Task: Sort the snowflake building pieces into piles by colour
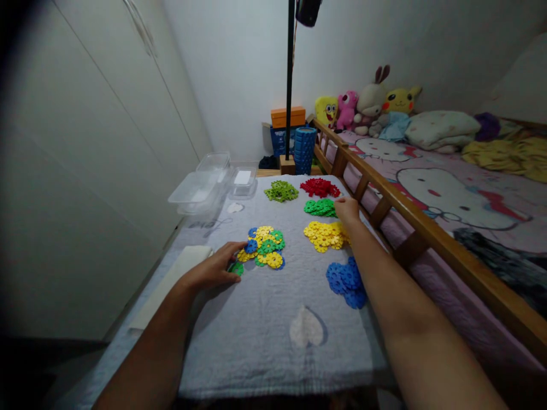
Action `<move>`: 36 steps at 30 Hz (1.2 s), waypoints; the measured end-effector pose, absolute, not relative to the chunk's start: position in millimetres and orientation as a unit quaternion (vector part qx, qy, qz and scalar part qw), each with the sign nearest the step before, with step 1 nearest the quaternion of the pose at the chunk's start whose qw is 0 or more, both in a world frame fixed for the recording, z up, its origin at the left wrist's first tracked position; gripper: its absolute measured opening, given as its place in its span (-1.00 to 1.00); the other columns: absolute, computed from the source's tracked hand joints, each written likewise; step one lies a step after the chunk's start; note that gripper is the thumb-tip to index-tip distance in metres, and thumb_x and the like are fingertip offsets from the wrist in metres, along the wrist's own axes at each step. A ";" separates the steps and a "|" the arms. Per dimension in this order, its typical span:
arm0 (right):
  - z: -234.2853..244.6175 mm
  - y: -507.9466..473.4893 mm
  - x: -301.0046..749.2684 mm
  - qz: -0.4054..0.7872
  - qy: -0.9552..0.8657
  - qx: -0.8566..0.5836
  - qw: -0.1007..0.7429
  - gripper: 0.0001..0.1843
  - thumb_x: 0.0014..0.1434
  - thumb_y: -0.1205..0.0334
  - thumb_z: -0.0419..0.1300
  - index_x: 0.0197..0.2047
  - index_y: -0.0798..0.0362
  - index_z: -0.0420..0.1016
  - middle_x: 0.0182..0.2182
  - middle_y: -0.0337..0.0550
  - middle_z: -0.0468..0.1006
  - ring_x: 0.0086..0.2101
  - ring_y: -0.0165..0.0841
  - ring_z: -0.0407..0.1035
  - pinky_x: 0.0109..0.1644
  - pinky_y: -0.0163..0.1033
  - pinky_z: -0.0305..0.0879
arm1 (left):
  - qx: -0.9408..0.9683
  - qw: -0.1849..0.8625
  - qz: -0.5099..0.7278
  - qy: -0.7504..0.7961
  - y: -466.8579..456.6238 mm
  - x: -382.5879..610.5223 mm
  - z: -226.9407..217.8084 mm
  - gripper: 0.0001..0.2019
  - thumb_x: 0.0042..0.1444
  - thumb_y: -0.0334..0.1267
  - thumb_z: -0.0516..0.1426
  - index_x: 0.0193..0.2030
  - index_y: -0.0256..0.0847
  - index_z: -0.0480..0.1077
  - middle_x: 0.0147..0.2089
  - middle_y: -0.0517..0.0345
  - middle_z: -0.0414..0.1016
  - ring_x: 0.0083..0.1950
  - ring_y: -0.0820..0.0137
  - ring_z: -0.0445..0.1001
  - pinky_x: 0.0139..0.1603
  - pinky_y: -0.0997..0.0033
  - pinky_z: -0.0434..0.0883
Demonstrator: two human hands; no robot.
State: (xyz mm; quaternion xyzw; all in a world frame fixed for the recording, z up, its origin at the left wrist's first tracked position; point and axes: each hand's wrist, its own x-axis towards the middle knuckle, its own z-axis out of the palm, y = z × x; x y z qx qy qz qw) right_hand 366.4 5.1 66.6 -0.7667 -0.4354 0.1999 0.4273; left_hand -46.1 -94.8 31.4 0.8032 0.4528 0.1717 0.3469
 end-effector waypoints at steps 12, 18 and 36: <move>56.2 -36.9 243.4 0.205 -0.790 -0.559 0.148 -0.74 0.10 0.37 0.23 -0.12 0.11 0.62 -0.20 -0.08 0.62 -0.22 -0.33 0.44 -0.11 -0.30 0.29 | 0.788 0.320 0.203 0.485 -94.5 -38.7 32.8 -0.30 -0.11 -0.36 0.27 0.26 -0.12 0.34 0.13 0.00 0.41 -0.09 0.31 0.49 0.03 0.23 0.50; 41.3 -30.9 227.4 0.142 -0.800 -0.573 0.113 -0.70 0.11 0.37 0.25 -0.07 0.09 0.62 -0.12 -0.03 0.60 -0.13 -0.29 0.43 -0.05 -0.30 0.26 | 0.792 0.274 0.238 0.491 -93.7 -30.7 26.0 -0.35 -0.06 -0.42 0.18 0.26 -0.12 0.35 0.14 0.00 0.44 0.04 0.26 0.48 0.13 0.22 0.47; 72.9 19.0 321.4 0.344 -0.395 -0.742 0.419 -0.76 0.09 0.44 0.30 -0.36 0.03 0.28 -0.56 -0.32 0.39 -0.53 -0.44 0.35 -0.41 -0.35 0.30 | 0.794 0.231 0.173 0.535 -97.9 -37.4 35.5 -0.57 -0.14 -0.26 0.31 -0.06 -0.15 0.41 -0.04 0.02 0.44 -0.02 0.18 0.48 0.00 0.23 0.45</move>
